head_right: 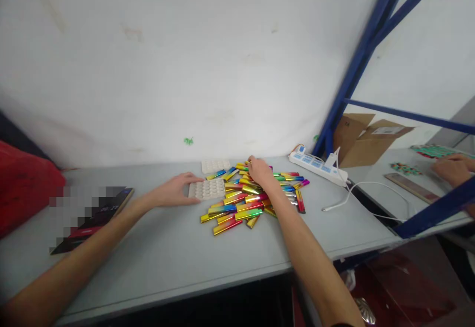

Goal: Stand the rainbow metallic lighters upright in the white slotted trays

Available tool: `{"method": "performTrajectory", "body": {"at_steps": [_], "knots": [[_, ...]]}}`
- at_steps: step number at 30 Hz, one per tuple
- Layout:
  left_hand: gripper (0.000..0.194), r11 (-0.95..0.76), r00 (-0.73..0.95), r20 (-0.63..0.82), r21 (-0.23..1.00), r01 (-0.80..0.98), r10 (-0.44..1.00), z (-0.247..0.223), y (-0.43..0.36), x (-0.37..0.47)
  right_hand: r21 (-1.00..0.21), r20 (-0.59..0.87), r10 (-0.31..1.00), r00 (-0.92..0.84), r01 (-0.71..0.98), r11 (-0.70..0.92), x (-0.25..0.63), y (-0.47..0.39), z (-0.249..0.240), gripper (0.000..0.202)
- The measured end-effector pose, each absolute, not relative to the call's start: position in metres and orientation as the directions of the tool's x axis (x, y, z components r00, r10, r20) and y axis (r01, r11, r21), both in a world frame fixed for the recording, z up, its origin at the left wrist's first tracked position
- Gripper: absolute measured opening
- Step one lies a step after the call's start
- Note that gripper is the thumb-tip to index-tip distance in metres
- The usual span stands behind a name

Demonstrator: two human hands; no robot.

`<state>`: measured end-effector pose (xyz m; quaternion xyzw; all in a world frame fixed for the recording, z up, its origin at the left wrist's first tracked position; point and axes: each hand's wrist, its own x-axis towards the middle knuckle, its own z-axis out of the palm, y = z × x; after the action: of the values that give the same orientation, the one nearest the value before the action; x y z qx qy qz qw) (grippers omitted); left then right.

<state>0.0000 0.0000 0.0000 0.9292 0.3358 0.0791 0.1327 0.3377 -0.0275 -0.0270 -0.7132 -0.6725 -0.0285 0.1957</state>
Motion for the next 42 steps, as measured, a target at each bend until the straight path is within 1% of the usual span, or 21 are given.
{"method": "performTrajectory", "body": {"at_steps": [3, 5, 9, 12, 14, 15, 20, 24, 27, 29, 30, 32, 35, 37, 39, 42], "knots": [[0.074, -0.756, 0.765, 0.131, 0.326, 0.568, 0.631, -0.011, -0.004, 0.002, -0.26, 0.429, 0.89, 0.156, 0.965, -0.044, 0.348, -0.022, -0.026, 0.029], [0.071, -0.763, 0.764, 0.162, 0.331, 0.554, 0.625, -0.016, -0.005, 0.002, -0.257, 0.476, 0.865, 0.156, 0.966, -0.033, 0.352, -0.02, -0.025, 0.027], [0.067, -0.786, 0.77, 0.217, 0.341, 0.516, 0.6, -0.021, -0.008, 0.002, -0.229, 0.455, 0.889, 0.058, 0.972, 0.054, 0.351, -0.021, -0.026, 0.025], [0.064, -0.797, 0.767, 0.259, 0.347, 0.494, 0.587, -0.023, -0.01, 0.003, -0.213, 0.331, 0.943, -0.028, 0.972, 0.103, 0.345, -0.025, -0.028, 0.024], [0.064, -0.796, 0.761, 0.271, 0.353, 0.492, 0.59, -0.025, -0.013, 0.005, -0.196, 0.249, 0.968, -0.029, 0.977, 0.079, 0.343, -0.028, -0.028, 0.025], [0.065, -0.796, 0.761, 0.271, 0.356, 0.49, 0.59, -0.026, -0.014, 0.006, -0.188, 0.231, 0.973, -0.019, 0.98, 0.064, 0.342, -0.03, -0.028, 0.026], [0.066, -0.798, 0.766, 0.275, 0.375, 0.471, 0.581, -0.027, -0.019, 0.013, -0.186, 0.256, 0.966, 0.021, 0.982, 0.028, 0.343, -0.033, -0.023, 0.031], [0.072, -0.779, 0.742, 0.275, 0.375, 0.503, 0.611, -0.027, -0.019, 0.014, -0.237, 0.391, 0.918, 0.068, 0.971, 0.029, 0.338, -0.036, -0.011, 0.035], [0.083, -0.75, 0.708, 0.265, 0.35, 0.562, 0.654, -0.027, -0.017, 0.01, -0.306, 0.49, 0.869, 0.07, 0.947, 0.096, 0.329, -0.04, 0.001, 0.037], [0.089, -0.73, 0.691, 0.251, 0.338, 0.594, 0.678, -0.025, -0.016, 0.006, -0.393, 0.529, 0.844, 0.084, 0.906, 0.156, 0.32, -0.041, 0.005, 0.036], [0.088, -0.726, 0.688, 0.246, 0.337, 0.599, 0.682, -0.025, -0.015, 0.004, -0.451, 0.535, 0.838, 0.106, 0.875, 0.177, 0.315, -0.042, 0.006, 0.035], [0.081, -0.729, 0.693, 0.245, 0.348, 0.59, 0.678, -0.024, -0.014, 0.001, -0.586, 0.514, 0.841, 0.167, 0.785, 0.202, 0.303, -0.041, 0.003, 0.035], [0.072, -0.731, 0.696, 0.256, 0.388, 0.562, 0.671, -0.024, -0.012, -0.001, -0.77, 0.426, 0.884, 0.191, 0.59, 0.243, 0.285, -0.04, -0.005, 0.043], [0.071, -0.726, 0.692, 0.26, 0.409, 0.553, 0.673, -0.025, -0.011, -0.001, -0.847, 0.378, 0.914, 0.147, 0.454, 0.277, 0.273, -0.042, -0.007, 0.051], [0.071, -0.727, 0.69, 0.27, 0.417, 0.546, 0.672, -0.026, -0.011, 0.0, -0.89, 0.351, 0.934, 0.07, 0.336, 0.309, 0.262, -0.048, -0.006, 0.055], [0.07, -0.733, 0.686, 0.289, 0.419, 0.536, 0.667, -0.028, -0.012, 0.0, -0.94, 0.282, 0.954, -0.098, 0.169, 0.295, 0.245, -0.059, 0.001, 0.053]]}}
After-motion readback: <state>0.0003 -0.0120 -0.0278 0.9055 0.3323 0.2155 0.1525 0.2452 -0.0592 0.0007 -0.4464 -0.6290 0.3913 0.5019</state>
